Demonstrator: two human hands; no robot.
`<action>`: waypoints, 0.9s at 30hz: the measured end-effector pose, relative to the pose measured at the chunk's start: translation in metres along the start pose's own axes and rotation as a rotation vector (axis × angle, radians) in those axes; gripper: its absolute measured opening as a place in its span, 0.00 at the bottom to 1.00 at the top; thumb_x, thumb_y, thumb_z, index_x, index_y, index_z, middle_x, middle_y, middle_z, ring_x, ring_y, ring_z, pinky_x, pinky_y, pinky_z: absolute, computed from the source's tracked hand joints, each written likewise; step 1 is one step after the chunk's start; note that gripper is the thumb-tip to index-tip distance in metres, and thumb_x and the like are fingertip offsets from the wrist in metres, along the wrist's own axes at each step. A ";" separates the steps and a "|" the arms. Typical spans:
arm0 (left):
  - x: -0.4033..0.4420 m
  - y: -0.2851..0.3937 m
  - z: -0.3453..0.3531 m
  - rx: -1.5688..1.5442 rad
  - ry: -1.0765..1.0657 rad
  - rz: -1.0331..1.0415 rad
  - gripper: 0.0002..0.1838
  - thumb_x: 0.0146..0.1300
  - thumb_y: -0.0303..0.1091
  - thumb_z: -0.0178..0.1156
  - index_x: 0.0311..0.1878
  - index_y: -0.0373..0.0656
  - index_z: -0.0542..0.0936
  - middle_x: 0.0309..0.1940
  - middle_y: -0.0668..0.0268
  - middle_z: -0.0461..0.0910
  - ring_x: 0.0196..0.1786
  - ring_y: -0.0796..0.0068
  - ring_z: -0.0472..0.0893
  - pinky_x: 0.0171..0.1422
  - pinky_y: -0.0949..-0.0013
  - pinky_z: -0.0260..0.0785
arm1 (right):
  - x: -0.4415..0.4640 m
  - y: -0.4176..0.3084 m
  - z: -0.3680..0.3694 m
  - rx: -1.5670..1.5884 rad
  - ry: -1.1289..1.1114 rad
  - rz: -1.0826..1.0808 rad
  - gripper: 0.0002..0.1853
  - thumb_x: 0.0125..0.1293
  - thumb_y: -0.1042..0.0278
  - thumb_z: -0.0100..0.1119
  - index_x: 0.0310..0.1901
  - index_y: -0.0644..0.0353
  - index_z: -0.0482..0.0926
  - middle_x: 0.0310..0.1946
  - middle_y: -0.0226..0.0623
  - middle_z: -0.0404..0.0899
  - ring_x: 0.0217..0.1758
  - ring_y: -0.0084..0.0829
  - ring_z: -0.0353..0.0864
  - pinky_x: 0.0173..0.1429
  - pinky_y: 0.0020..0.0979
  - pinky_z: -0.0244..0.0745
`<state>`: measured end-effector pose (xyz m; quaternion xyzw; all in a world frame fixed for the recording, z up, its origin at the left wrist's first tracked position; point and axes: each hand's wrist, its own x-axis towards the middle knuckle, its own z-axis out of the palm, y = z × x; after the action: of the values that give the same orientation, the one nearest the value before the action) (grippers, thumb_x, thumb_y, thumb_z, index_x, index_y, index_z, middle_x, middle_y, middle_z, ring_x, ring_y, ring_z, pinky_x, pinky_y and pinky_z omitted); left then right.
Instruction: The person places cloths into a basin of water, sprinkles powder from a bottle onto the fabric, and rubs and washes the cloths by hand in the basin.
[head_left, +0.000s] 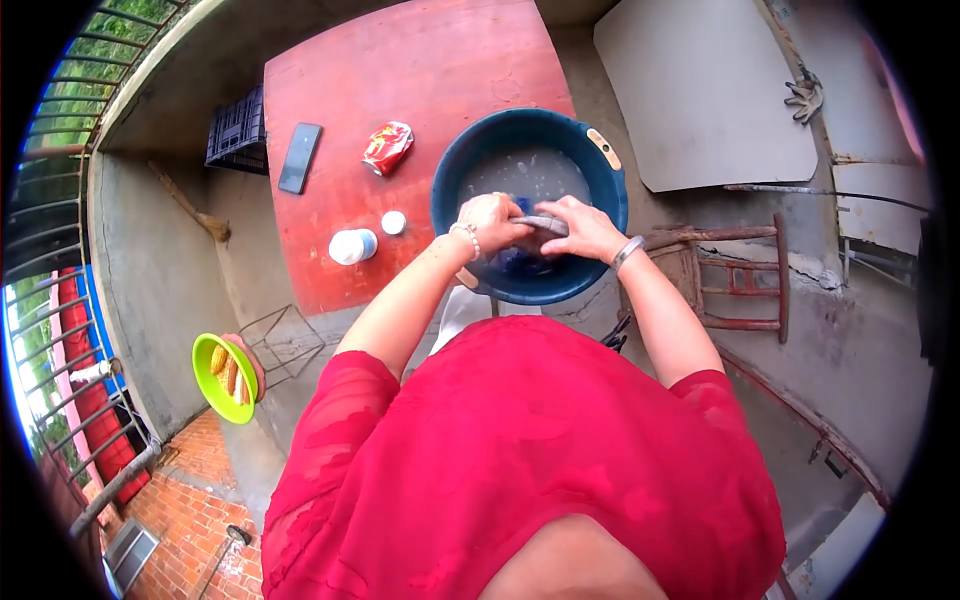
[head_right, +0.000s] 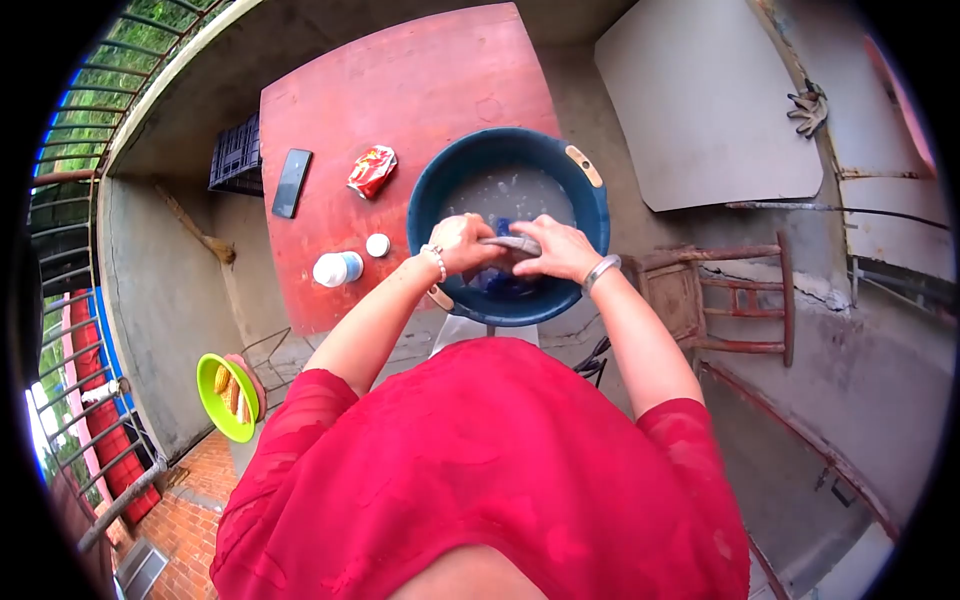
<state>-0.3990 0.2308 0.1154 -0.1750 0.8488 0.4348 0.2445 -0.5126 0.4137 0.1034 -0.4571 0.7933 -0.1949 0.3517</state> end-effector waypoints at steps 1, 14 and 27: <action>0.000 -0.008 0.004 -0.015 0.215 0.156 0.14 0.51 0.43 0.64 0.27 0.41 0.84 0.29 0.60 0.81 0.34 0.70 0.81 0.38 0.71 0.71 | -0.002 0.010 0.006 -0.124 -0.116 -0.037 0.24 0.49 0.51 0.68 0.49 0.48 0.80 0.45 0.41 0.77 0.49 0.47 0.77 0.53 0.41 0.71; 0.045 -0.024 0.087 -1.901 0.352 -0.284 0.11 0.65 0.43 0.58 0.44 0.47 0.76 0.39 0.62 0.77 0.45 0.68 0.76 0.49 0.63 0.72 | 0.019 -0.034 0.037 0.936 0.452 0.004 0.21 0.50 0.81 0.49 0.47 0.63 0.80 0.41 0.40 0.80 0.44 0.31 0.80 0.52 0.27 0.74; 0.033 0.021 0.080 -1.989 0.416 -0.372 0.12 0.65 0.47 0.56 0.37 0.49 0.77 0.34 0.66 0.77 0.39 0.69 0.76 0.42 0.65 0.70 | 0.044 -0.036 0.044 -0.092 0.651 0.002 0.13 0.65 0.62 0.53 0.27 0.61 0.80 0.28 0.44 0.79 0.30 0.44 0.80 0.34 0.37 0.76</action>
<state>-0.4158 0.3063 0.0701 -0.4983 0.0908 0.8565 -0.0990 -0.4741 0.3576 0.0798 -0.3857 0.8724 -0.2944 0.0589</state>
